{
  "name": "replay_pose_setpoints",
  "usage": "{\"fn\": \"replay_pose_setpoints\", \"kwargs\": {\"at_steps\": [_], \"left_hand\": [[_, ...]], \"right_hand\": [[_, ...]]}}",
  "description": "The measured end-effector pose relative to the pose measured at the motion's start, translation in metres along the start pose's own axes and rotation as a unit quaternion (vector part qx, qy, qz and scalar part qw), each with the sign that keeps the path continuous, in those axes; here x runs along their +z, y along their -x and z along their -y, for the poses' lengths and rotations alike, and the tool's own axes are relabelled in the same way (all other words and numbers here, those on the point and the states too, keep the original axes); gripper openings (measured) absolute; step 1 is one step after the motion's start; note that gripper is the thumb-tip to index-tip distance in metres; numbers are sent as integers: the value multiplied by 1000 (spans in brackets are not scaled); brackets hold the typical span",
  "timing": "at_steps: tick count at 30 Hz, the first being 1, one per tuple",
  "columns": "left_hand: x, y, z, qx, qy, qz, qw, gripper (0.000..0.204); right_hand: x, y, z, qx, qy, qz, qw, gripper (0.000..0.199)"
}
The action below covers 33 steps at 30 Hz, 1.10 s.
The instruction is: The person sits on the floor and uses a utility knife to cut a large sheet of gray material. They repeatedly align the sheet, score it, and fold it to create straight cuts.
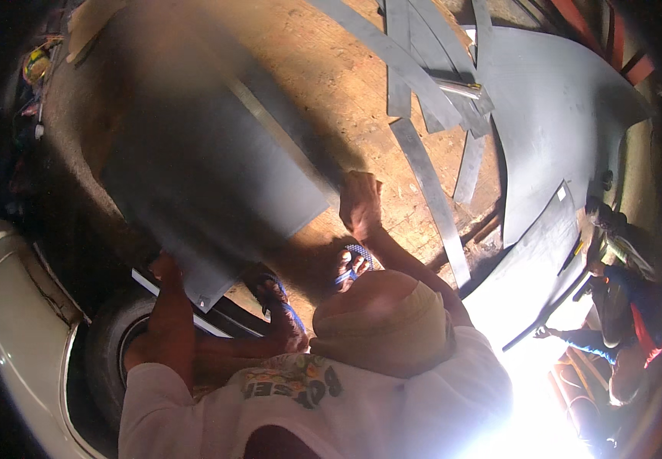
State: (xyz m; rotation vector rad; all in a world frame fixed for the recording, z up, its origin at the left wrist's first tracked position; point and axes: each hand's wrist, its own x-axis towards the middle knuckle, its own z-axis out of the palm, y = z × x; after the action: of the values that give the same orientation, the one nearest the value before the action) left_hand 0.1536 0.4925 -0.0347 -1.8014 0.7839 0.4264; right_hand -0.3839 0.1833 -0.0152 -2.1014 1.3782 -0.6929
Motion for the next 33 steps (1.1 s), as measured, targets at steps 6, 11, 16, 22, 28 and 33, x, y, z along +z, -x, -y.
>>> {"fn": "replay_pose_setpoints", "kwargs": {"at_steps": [6,11,16,22,28,33], "left_hand": [[-9,3,-6,18,-8,51,999,50],[-14,15,-18,82,-74,138,984,55],[-11,8,-12,33,-43,154,987,59],[-17,11,-19,-226,305,-173,909,72],[-247,125,-166,386,318,-506,703,67],[-336,170,-228,550,215,-415,692,31]], "right_hand": [[2,4,-4,-15,6,-5,1000,26],[-2,-21,-20,-15,54,8,998,33],[-13,12,-14,51,47,48,996,36],[-10,21,28,-107,-82,6,991,37],[-22,14,38,-137,-74,18,988,36],[-20,6,24,-165,-107,20,980,31]]}}
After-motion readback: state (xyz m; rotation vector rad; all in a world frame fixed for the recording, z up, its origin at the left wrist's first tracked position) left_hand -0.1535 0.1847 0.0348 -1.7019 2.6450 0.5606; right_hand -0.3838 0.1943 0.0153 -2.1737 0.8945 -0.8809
